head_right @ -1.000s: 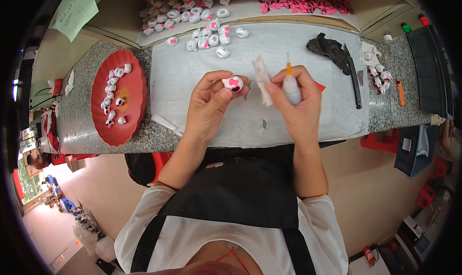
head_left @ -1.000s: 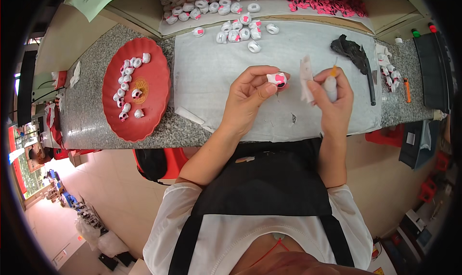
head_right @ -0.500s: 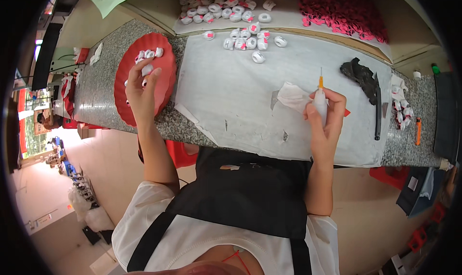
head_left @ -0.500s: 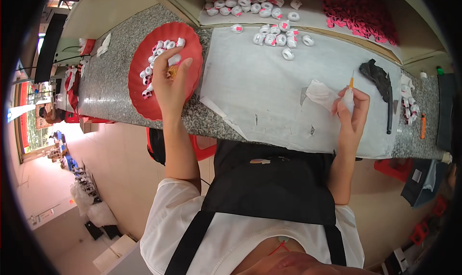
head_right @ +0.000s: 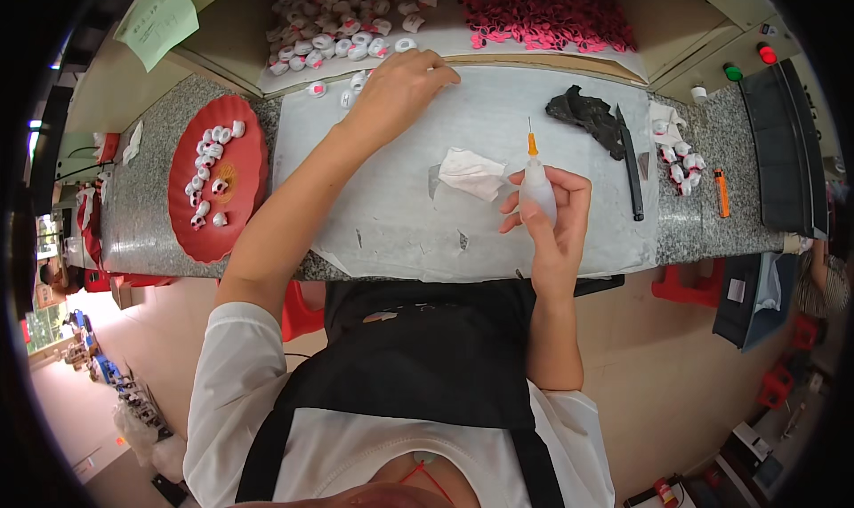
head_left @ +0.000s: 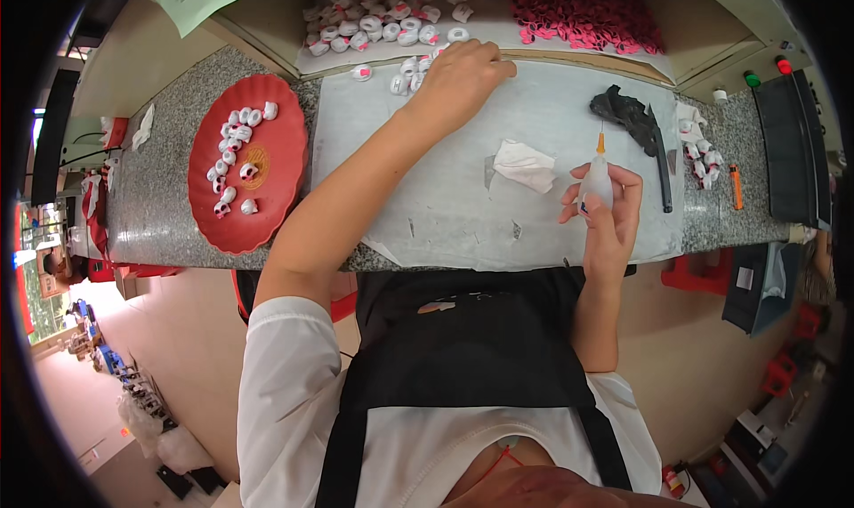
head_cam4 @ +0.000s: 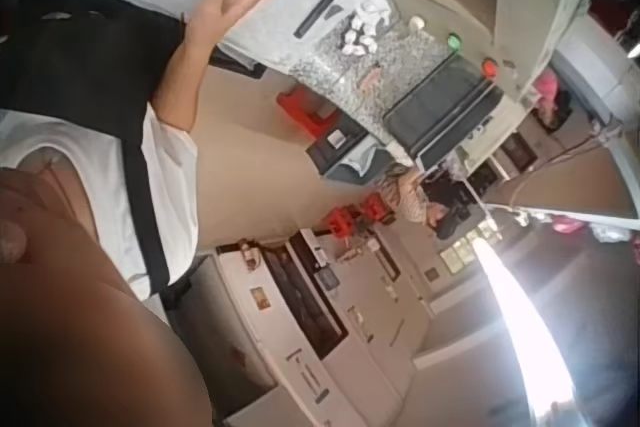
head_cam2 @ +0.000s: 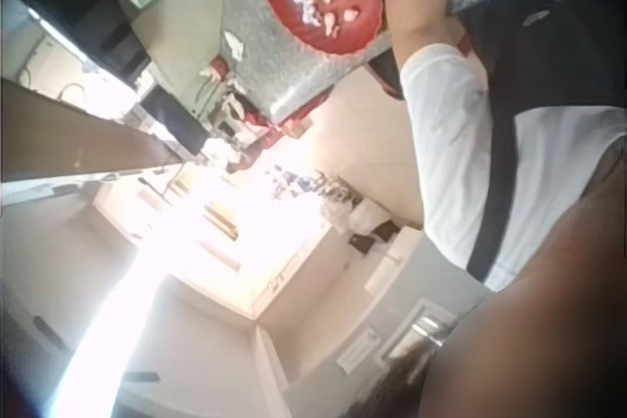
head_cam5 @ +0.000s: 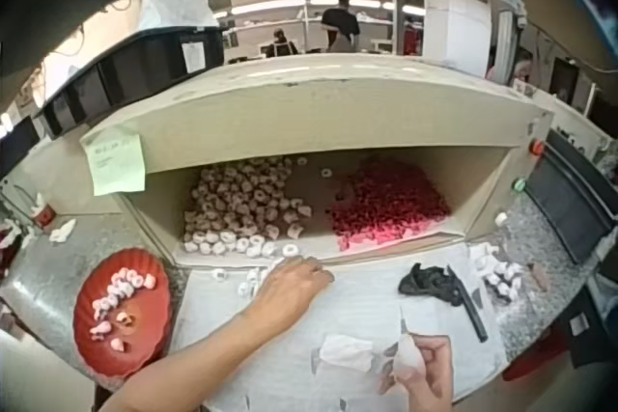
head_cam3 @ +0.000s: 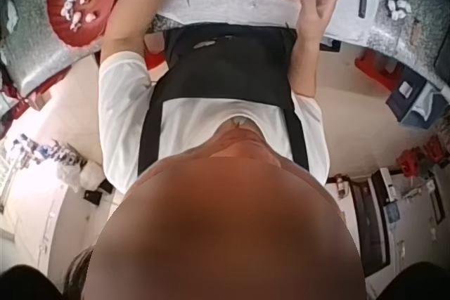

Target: Applying glue to small toy components to assemble cat figures.

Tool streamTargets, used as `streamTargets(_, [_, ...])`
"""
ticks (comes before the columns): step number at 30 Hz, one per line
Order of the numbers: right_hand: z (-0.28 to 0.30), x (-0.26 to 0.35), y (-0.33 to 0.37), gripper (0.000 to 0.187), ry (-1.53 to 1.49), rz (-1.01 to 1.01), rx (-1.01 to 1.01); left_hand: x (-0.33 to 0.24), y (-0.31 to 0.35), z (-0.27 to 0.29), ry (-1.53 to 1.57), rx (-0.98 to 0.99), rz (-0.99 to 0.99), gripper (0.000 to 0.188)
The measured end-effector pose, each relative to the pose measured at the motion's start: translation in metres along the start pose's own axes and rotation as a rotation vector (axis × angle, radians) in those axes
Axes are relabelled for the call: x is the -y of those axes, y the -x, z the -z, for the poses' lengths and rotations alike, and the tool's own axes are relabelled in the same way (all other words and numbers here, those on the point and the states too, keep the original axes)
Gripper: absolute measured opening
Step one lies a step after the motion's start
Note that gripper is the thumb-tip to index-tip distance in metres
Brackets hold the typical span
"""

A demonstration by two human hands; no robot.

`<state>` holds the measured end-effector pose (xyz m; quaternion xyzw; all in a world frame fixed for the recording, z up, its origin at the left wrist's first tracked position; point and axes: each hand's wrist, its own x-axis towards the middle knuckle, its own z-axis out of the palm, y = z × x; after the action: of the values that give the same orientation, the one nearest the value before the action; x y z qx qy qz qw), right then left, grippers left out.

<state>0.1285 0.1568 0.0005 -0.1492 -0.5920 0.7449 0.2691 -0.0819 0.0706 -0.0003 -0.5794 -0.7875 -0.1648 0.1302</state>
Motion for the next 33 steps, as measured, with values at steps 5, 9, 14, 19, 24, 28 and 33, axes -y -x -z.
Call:
streamTargets(5, [0.004, 0.009, -0.006, 0.034, 0.024, 0.036, -0.113, -0.038, 0.030, 0.037, 1.277, -0.077, 0.460, 0.020])
streamTargets(9, [0.000, 0.013, -0.014, 0.030, -0.168, 0.110, -0.158, -0.056, 0.059, 0.036, 1.855, -0.168, 0.593, 0.022])
streamTargets(14, [-0.024, 0.021, -0.022, 0.031, -0.445, 0.103, -0.377, -0.068, 0.071, 0.024, 2.061, -0.318, 0.696, 0.023])
streamTargets(19, [-0.032, 0.017, -0.010, 0.038, -0.164, 0.353, -0.248, -0.071, 0.077, 0.025, 1.981, -0.356, 0.700, 0.033])
streamTargets(24, [-0.037, 0.012, -0.006, 0.042, 0.230, 0.651, -0.036, -0.069, 0.083, 0.022, 1.912, -0.390, 0.650, 0.033])
streamTargets(28, [-0.040, 0.016, -0.005, 0.042, 0.246, 0.663, 0.062, -0.070, 0.083, 0.023, 1.904, -0.378, 0.630, 0.034])
streamTargets(33, [-0.042, 0.016, -0.005, 0.039, 0.291, 0.691, 0.046, -0.070, 0.082, 0.024, 1.908, -0.366, 0.633, 0.034])
